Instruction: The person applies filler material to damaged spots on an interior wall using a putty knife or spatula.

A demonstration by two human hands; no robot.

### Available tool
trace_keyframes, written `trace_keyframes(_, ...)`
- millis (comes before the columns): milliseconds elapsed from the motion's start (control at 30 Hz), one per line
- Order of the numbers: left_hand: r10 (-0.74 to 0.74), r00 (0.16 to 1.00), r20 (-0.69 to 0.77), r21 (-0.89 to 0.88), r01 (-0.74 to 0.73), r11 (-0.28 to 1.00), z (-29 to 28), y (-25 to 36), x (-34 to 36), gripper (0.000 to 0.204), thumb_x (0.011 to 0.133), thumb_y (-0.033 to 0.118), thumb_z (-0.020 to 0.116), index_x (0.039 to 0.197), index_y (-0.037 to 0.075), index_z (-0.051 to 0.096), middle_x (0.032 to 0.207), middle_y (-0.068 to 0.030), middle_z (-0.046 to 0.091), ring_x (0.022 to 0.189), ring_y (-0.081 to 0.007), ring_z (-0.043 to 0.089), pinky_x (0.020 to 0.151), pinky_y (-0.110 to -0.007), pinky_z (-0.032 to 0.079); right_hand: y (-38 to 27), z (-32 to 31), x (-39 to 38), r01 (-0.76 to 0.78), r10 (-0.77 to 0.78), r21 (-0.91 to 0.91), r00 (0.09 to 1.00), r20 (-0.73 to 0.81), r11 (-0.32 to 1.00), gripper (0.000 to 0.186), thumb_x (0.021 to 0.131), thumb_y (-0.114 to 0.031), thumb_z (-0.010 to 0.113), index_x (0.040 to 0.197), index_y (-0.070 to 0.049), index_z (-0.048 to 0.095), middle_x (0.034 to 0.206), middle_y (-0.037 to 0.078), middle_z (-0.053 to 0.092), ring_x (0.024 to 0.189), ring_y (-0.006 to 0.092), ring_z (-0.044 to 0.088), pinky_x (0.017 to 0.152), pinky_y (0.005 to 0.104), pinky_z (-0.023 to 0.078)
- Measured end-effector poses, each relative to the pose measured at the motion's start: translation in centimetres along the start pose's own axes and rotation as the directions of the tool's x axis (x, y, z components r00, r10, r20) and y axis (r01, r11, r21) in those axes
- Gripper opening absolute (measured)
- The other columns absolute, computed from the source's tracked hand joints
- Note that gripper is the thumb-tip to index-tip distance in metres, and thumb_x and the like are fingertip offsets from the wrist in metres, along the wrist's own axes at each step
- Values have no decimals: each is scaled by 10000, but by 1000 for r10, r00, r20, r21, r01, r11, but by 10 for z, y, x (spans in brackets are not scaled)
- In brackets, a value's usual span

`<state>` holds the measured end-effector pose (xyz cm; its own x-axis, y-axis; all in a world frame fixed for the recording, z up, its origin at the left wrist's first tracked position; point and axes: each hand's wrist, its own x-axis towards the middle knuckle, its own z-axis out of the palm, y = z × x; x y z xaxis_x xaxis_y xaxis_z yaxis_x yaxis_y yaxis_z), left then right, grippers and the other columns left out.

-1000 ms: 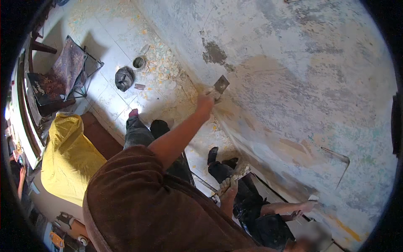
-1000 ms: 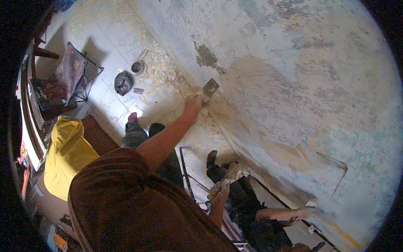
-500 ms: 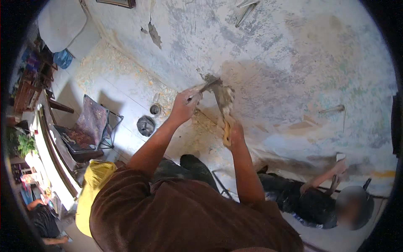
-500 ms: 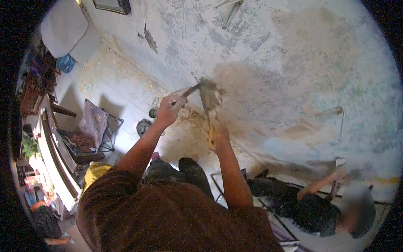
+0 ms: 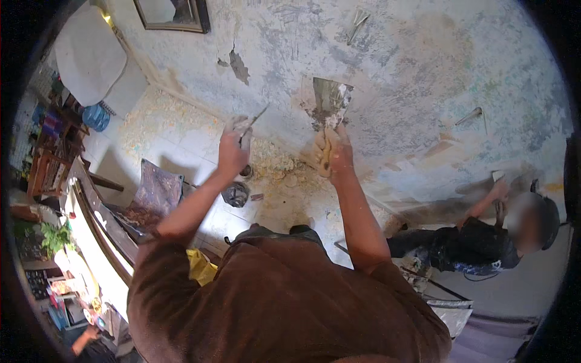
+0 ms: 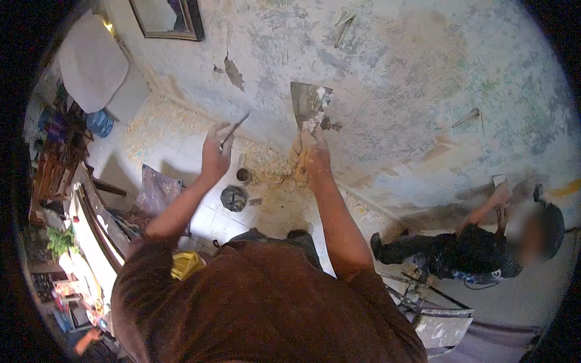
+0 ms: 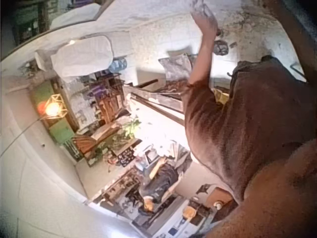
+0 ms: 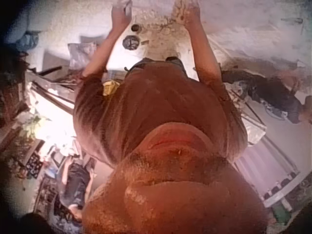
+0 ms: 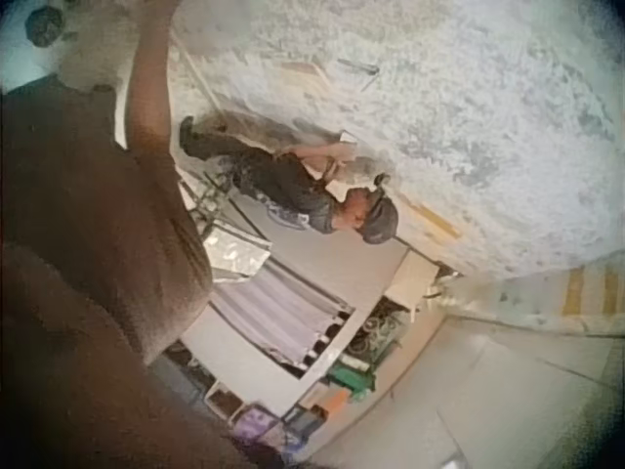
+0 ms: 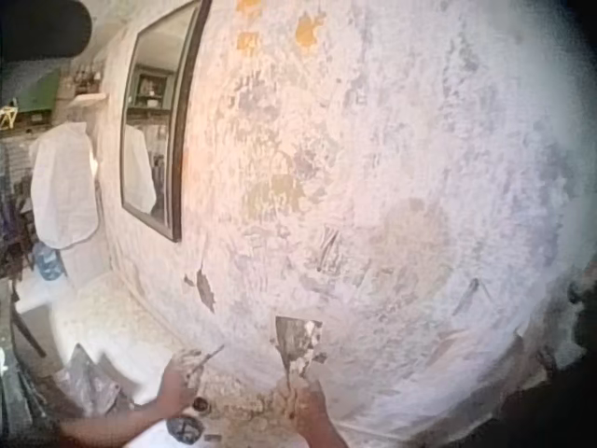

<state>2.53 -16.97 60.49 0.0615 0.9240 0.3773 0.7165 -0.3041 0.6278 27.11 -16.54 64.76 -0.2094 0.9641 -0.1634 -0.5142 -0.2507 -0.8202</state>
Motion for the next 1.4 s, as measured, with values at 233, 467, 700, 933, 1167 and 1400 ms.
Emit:
trace_keyframes(233, -521, 684, 510, -860, 383, -338, -4, 89, -39, 84, 887, 104, 567, 912, 26, 546, 724, -25, 562, 584, -102, 517, 532, -209, 466, 70, 18, -1, 440, -540, -529, 840, -41, 726, 210, 937, -236, 454, 1072, -76, 444, 730, 20, 489, 571, 104, 491, 482, 262, 405)
trace_keyframes(467, -472, 721, 508, -849, 328, -414, -13, 105, -31, 112, 908, 67, 521, 998, 1, 524, 849, -57, 550, 657, -108, 531, 575, -205, 495, 79, 39, -29, 254, -332, -446, 937, -105, 858, 395, 930, -253, 498, 1258, -43, 435, 960, 53, 543, 826, 140, 520, 706, 283, 448)
trace_keyframes(700, -361, 819, 446, -870, 303, -388, 10, 97, 7, 169, 904, 88, 542, 1044, -4, 528, 801, -42, 533, 655, -135, 539, 598, -235, 498, 101, -53, -22, 363, -738, -920, 660, 141, 149, 349, 901, -201, 503, 1162, 29, 483, 886, 102, 561, 742, 171, 530, 654, 302, 448)
trace_keyframes(933, -521, 719, 459, -886, 411, -214, 63, 57, 6, 166, 893, 120, 551, 1031, 28, 570, 863, -42, 599, 713, -140, 586, 631, -252, 499, 122, -213, -129, -92, -215, -402, 725, -654, 911, 219, 903, -191, 535, 1095, -98, 485, 614, 11, 463, 437, 146, 437, 370, 276, 360)
trace_keyframes(1167, -659, 502, 560, -749, 647, -144, 239, 28, -8, 292, 888, 144, 545, 1170, 69, 534, 955, -52, 604, 808, -165, 585, 683, -312, 506, 91, -314, -234, -225, 282, 190, 520, -806, 956, 290, 923, -358, 472, 724, -150, 437, 591, -8, 427, 435, 131, 412, 305, 268, 280)
trace_keyframes(1400, -656, 629, 416, -862, 503, -64, 549, -86, -21, 317, 862, 219, 604, 1136, 83, 518, 994, -86, 569, 881, -175, 561, 678, -331, 506, 28, -337, -213, -397, 342, 196, 340, -876, 897, 334, 918, -414, 445, 682, -179, 414, 530, -34, 358, 386, 123, 355, 287, 271, 207)
